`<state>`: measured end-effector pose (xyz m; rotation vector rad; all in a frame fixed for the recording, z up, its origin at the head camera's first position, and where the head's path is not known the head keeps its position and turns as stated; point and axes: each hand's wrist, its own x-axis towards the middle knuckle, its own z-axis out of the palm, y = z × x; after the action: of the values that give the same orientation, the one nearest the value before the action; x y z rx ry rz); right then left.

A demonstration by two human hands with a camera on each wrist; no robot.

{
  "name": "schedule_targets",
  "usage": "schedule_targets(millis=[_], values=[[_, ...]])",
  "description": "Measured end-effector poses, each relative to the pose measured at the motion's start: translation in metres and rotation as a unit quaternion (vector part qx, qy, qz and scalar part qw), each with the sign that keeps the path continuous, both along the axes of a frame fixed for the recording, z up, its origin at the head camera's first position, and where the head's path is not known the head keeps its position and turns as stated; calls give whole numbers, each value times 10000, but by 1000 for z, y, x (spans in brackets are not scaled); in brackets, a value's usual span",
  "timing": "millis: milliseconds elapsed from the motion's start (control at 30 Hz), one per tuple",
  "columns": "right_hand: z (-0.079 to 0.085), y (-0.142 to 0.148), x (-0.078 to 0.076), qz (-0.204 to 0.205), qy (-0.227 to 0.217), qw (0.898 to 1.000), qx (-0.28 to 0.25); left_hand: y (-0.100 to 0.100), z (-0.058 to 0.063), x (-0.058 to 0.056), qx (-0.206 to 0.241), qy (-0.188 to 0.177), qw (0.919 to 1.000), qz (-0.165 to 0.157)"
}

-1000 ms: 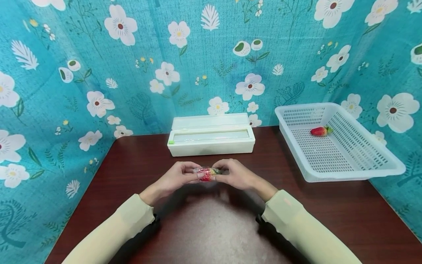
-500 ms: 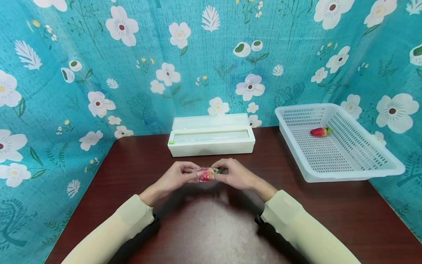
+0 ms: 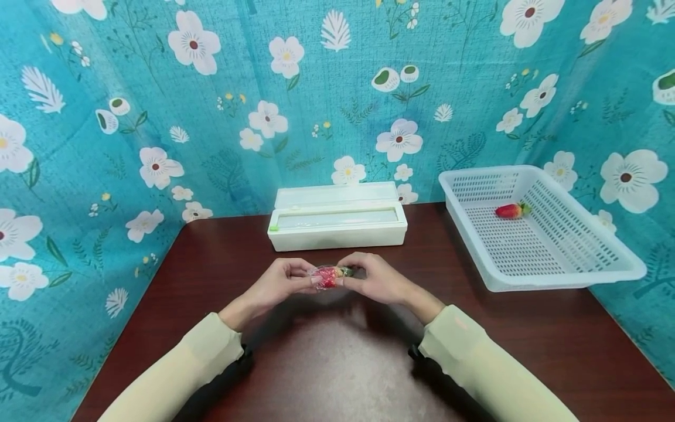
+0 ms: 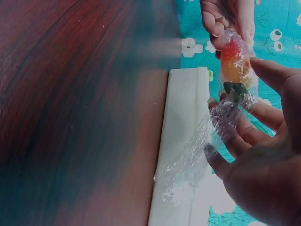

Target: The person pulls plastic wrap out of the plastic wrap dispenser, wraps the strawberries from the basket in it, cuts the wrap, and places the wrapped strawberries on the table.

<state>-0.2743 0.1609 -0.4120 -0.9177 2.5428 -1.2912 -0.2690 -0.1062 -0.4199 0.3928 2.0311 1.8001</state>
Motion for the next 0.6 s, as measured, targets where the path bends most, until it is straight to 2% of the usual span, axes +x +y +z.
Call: schedule_targets(millis=[67,167,267,367,467,600], values=[[1,2,2,-167,233,9996,-38,-1,0,1,6,14,10000,43],[7,7,6,-659,678,9955,-10,-3,1,1,-16,86,9999,131],[14,11,13,-1149,1147,9866,184,-5,4,1,-83,156,9996,240],[19,13,21,-1391,1435,9789,435,-7,6,1,-122,217,9991,356],[21,12,30,-1531,1450,9754,643,-7,8,1,-161,272,9986,423],[20,11,36,-1772,1130,9756,630,-4,9,2,-93,298,9988,385]])
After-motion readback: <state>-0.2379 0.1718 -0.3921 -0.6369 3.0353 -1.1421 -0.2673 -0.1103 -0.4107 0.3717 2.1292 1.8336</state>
